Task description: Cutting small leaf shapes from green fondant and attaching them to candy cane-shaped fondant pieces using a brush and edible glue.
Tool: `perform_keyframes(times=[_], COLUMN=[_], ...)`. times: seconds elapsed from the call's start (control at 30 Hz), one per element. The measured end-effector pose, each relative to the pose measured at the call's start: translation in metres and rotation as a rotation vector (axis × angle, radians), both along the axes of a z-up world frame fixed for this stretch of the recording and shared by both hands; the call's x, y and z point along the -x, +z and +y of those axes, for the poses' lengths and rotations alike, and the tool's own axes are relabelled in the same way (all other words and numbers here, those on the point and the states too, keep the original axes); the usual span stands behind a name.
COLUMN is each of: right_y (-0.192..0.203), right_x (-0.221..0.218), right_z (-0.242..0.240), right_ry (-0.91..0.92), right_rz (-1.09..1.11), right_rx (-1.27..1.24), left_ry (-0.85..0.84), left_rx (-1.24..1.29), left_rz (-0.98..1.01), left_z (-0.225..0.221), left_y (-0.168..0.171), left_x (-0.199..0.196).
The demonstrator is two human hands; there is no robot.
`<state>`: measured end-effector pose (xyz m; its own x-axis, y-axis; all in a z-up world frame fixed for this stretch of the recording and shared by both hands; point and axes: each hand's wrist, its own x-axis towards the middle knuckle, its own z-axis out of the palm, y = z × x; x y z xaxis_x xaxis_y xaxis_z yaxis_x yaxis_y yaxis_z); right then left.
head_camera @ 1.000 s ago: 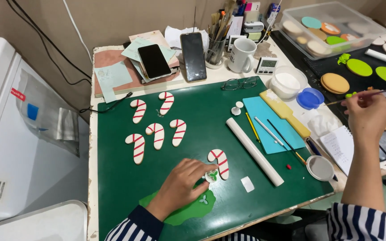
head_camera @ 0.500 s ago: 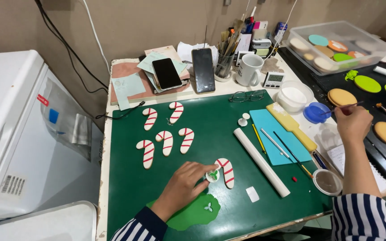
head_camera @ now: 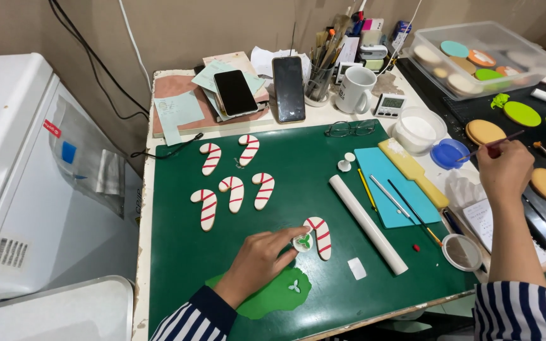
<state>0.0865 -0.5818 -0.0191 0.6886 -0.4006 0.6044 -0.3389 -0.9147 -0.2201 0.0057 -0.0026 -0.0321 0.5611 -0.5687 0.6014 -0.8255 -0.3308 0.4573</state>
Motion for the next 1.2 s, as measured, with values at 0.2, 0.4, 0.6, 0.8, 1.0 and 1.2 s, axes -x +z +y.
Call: perform_keyframes(times=[0.2, 0.4, 0.6, 0.8, 1.0, 1.2], right_y=[-0.018, 0.019, 0.025, 0.021, 0.019, 0.018], right_x=[-0.003, 0.046, 0.16, 0.17, 0.168, 0.168], right_z=[-0.02, 0.089, 0.286, 0.327, 0.332, 0.331], right_ry=[-0.005, 0.31, 0.765, 0.777, 0.788, 0.731], right_rz=[-0.09, -0.261, -0.319, -0.317, -0.279, -0.299], right_rx=[0.245, 0.06, -0.928, -0.862, -0.843, -0.841], left_ry=[0.003, -0.007, -0.008, -0.027, -0.019, -0.008], left_rx=[0.011, 0.025, 0.056, 0.076, 0.064, 0.063], left_rz=[-0.025, -0.051, -0.058, -0.079, -0.09, -0.101], left_z=[0.001, 0.002, 0.002, 0.001, 0.0, -0.001], left_y=[0.006, 0.008, 0.007, 0.01, 0.011, 0.011], left_x=[0.002, 0.003, 0.004, 0.006, 0.008, 0.009])
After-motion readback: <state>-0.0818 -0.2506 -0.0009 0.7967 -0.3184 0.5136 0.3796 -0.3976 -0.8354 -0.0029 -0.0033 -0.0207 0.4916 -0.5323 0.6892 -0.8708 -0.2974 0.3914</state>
